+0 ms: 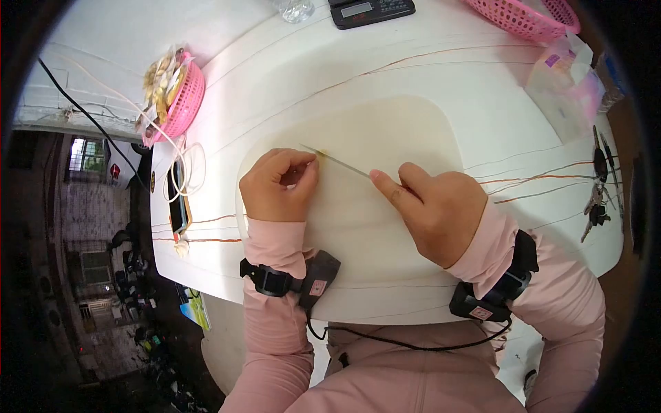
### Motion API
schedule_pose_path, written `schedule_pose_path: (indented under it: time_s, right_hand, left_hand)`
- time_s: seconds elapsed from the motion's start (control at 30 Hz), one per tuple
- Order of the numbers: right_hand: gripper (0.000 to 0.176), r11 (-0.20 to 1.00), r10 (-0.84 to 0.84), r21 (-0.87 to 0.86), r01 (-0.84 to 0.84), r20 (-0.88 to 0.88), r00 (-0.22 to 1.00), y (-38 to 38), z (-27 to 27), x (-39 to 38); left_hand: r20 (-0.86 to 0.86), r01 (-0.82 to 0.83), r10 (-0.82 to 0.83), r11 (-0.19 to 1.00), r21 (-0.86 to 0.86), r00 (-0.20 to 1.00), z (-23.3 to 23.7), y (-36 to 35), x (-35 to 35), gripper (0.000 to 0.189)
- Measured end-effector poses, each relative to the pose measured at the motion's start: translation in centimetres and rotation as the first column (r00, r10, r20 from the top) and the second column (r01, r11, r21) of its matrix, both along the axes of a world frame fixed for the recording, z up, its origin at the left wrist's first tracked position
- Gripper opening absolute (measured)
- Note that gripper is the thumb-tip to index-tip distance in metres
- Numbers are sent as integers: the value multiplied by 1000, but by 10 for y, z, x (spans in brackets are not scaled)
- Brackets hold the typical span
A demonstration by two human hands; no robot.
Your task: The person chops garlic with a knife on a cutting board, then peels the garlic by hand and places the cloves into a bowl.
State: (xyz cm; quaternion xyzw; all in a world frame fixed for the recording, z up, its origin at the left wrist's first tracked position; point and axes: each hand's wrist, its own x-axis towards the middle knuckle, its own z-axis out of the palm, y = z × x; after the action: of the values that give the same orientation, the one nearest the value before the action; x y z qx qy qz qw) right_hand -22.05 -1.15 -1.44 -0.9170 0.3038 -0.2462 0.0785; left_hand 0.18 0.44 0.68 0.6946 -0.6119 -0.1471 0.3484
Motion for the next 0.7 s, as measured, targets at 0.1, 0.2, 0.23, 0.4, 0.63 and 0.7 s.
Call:
schedule_pose_path:
  time_s: [0.1,0.2,0.23,0.4,0.63,0.7]
  right_hand:
    - [38,999,37,-39,-36,10,999,-1,3,0]
    - [48,1000,16,-4,-16,73,997,1,2,1]
    - [48,1000,21,-4,-21,72,997,1,2,1]
    - [38,997,56,-52,-54,29,998,0,5,1]
    - [38,992,63,-111,-64,-17,998,3,2,3]
    - [38,993,39,-110,-43,-37,999,4,-1,4]
  left_hand:
    - [-15,-11,12,1000,16,1000,0,0,0,8]
    - [-55,-32,32,999,5,998,-2,0,0,6]
    - [-61,-32,33,999,13,998,-1,0,1,6]
    - [-21,-24,24,999,27,999,1,0,-1,6]
    - [-2,-11,11,1000,13,1000,0,-1,0,6]
    - [6,-2,2,1000,12,1000,1,0,0,6]
